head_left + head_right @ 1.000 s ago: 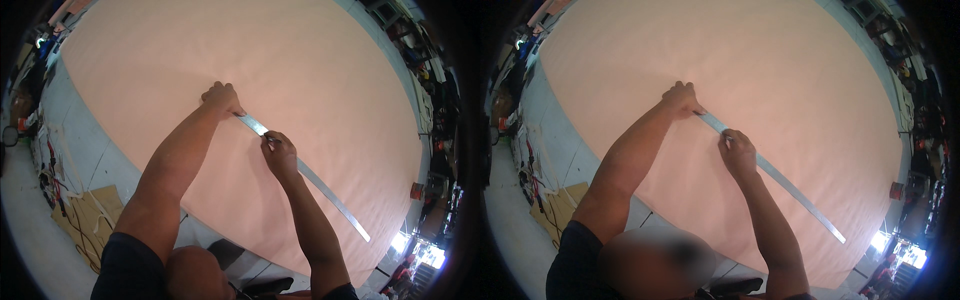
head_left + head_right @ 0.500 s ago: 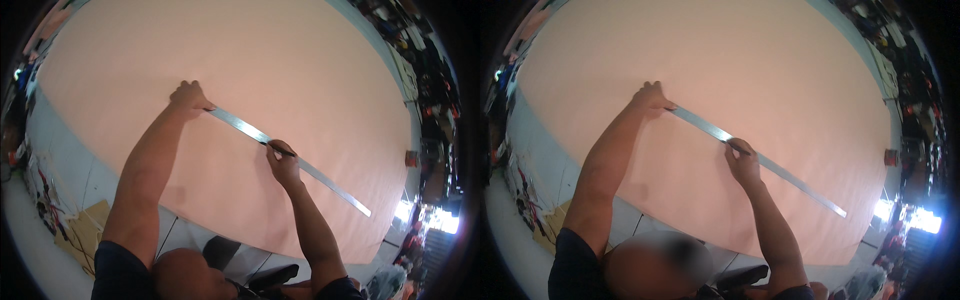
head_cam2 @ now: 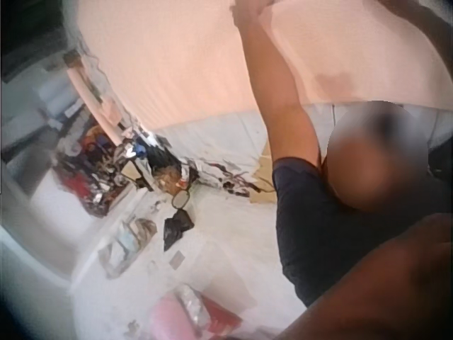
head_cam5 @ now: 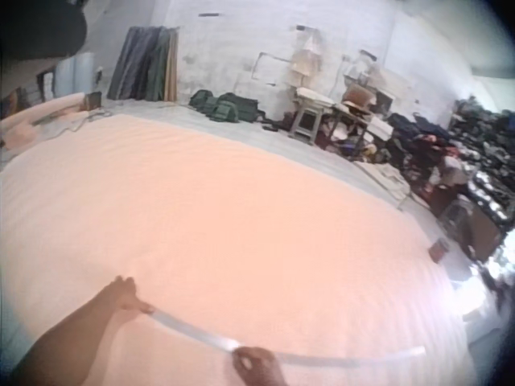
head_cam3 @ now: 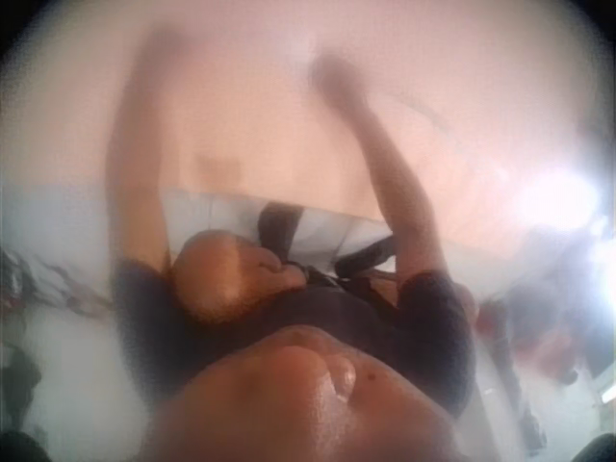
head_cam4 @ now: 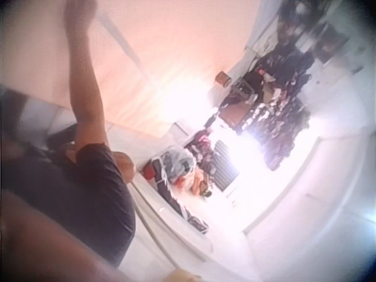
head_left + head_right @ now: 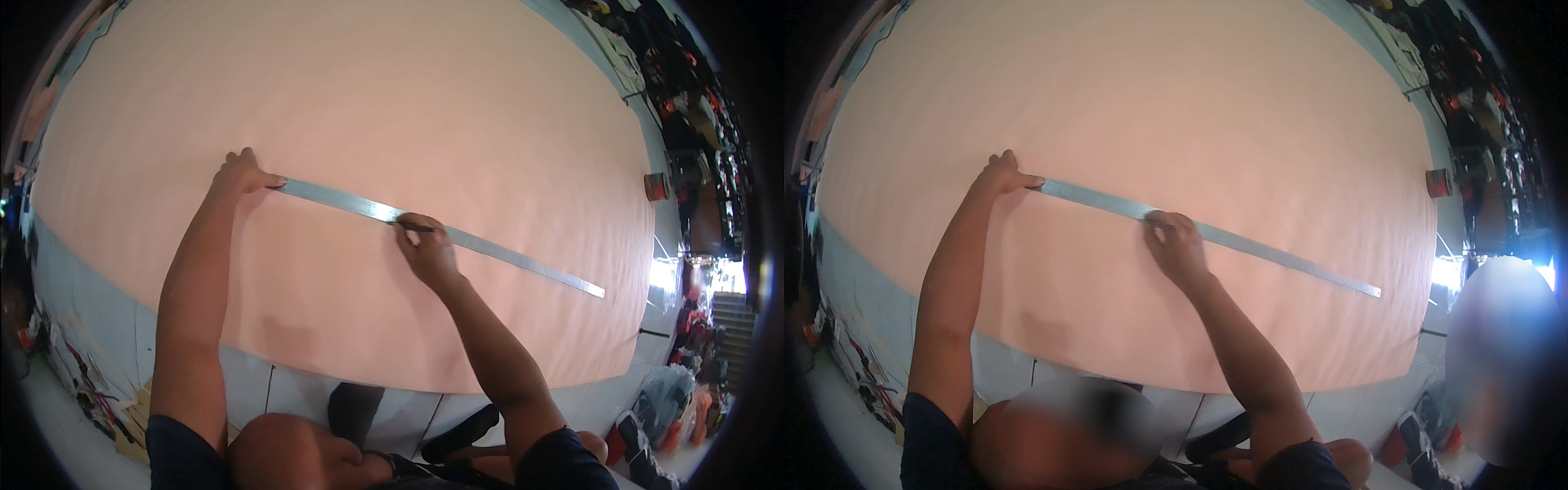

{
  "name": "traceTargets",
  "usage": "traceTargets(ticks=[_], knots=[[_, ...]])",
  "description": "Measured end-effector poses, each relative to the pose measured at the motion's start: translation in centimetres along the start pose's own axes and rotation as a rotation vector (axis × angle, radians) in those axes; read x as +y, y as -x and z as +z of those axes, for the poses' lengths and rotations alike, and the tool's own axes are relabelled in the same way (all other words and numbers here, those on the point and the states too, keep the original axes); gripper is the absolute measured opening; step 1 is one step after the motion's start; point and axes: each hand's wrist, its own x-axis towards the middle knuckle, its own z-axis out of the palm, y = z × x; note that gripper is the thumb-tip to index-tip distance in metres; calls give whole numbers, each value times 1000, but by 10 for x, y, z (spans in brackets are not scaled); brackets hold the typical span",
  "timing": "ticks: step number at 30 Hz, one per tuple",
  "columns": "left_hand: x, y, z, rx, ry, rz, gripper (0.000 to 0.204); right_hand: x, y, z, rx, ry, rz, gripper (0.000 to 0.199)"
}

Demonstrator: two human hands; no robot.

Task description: The person uses a metal ruler and a pen to draw straight lines on a large piece of peach-colored fabric laid on the floor. They repeatedly reposition the ruler and mark multiple lines across the fabric surface.

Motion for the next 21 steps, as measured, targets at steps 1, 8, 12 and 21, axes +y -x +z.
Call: traceTargets(ticks=[1, 8, 12, 21], knots=[[-3, -2, 3, 4, 2, 6, 103, -10, -5, 6, -23, -36, 23, 14], [2, 6, 3, 13, -16, 34, 101, 41, 39, -44, 54, -118, 298, 18], [-7, 6, 7, 83, -27, 61, 94, 61, 65, -81, 73, -141, 457, 22], [65, 90, 57, 567, 235, 513, 36, 64, 66, -80, 72, -145, 437, 22]])
